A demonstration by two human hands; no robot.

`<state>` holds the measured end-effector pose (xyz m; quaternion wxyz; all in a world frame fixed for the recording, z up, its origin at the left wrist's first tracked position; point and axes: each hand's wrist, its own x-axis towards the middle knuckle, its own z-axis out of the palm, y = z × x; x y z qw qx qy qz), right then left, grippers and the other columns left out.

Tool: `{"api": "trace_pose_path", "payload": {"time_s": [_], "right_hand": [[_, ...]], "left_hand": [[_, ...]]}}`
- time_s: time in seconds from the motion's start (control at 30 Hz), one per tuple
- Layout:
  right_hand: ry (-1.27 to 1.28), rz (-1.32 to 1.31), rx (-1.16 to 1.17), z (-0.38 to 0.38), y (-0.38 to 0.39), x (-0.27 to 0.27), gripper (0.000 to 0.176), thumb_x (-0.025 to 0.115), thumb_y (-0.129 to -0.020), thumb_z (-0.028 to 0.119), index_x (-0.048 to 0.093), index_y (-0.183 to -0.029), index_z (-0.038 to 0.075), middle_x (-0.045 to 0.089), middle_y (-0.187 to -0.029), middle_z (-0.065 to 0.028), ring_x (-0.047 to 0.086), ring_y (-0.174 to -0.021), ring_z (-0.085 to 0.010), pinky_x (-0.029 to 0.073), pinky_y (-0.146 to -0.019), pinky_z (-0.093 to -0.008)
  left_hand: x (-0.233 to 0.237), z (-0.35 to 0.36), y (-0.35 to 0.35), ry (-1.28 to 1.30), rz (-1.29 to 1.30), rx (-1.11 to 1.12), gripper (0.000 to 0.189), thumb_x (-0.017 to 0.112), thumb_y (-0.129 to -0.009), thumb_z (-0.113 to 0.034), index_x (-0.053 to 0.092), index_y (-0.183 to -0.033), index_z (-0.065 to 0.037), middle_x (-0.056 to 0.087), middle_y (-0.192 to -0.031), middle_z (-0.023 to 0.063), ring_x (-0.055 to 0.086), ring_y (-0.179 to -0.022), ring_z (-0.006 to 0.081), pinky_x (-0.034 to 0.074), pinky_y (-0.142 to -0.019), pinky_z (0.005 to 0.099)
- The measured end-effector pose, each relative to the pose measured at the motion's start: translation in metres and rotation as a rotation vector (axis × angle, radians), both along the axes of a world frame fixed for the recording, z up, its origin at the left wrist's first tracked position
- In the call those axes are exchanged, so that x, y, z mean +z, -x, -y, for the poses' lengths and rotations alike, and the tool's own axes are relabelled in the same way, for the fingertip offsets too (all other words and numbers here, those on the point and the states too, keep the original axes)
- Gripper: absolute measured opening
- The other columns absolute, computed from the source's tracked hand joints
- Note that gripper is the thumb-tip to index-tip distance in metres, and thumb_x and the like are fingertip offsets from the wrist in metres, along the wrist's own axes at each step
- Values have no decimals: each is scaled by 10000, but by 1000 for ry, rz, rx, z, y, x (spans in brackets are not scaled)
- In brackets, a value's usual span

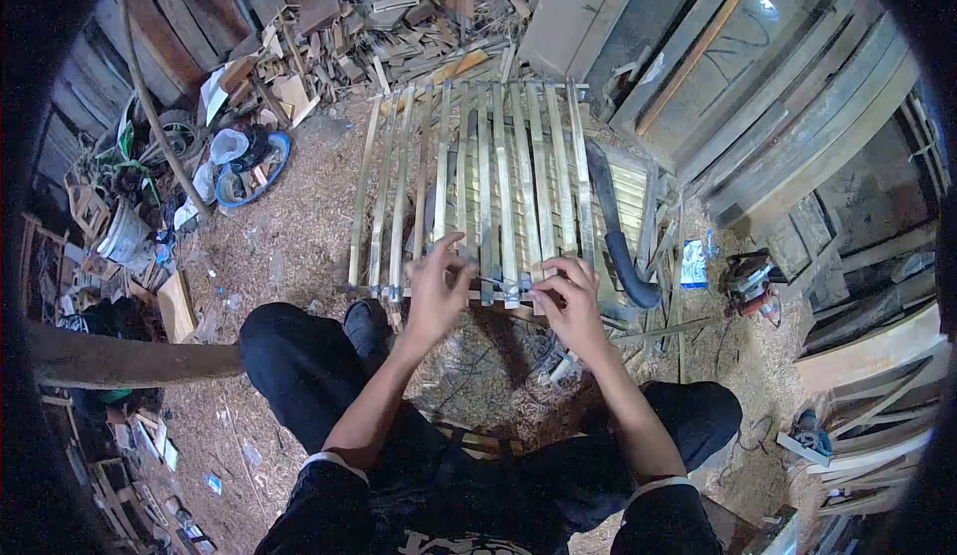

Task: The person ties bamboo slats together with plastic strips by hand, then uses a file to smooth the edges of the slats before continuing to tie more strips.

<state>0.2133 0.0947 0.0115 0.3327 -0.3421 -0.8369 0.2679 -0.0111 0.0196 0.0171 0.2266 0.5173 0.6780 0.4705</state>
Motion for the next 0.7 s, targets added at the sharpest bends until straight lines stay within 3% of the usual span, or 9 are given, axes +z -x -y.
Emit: {"api": "trace_pose_path", "payload": {"time_s": [0.07, 0.1, 0.37, 0.7], "right_hand": [[-110, 126, -29, 1, -5, 5, 131, 812, -800, 132, 695, -837, 84, 607, -1200, -57, 506, -1216, -282, 322, -997, -442], [-108, 127, -29, 1, -8, 5, 131, 812, -800, 132, 695, -837, 84, 607, -1200, -57, 506, -1216, -282, 322, -997, -442], [-32, 285, -75, 8, -27, 21, 170, 798, -785, 150, 651, -783, 66, 560, -1240, -72, 441, -1278, -298, 269, -997, -454], [2, 327, -85, 11, -28, 18, 139, 757, -800, 134, 640, -784, 61, 548, -1236, -79, 435, -1246, -292, 268, -948, -471]], "left_hand": [[-3, 7, 10, -42, -282, 41, 525, 702, -897, -56, 523, -1390, -92, 727, -877, 69, 670, -813, 237, 350, -951, 439], [-3, 9, 13, -21, -243, 27, 527, 695, -899, -79, 518, -1395, -94, 709, -879, 64, 659, -877, 247, 262, -988, 451], [-12, 23, 32, 108, -281, 79, 579, 702, -886, -82, 432, -1398, -75, 700, -878, 45, 663, -945, 268, 245, -980, 500], [-22, 15, 27, 22, -246, 210, 396, 687, -863, -34, 443, -1174, -67, 599, -902, 64, 600, -952, 281, 239, -927, 478]]}}
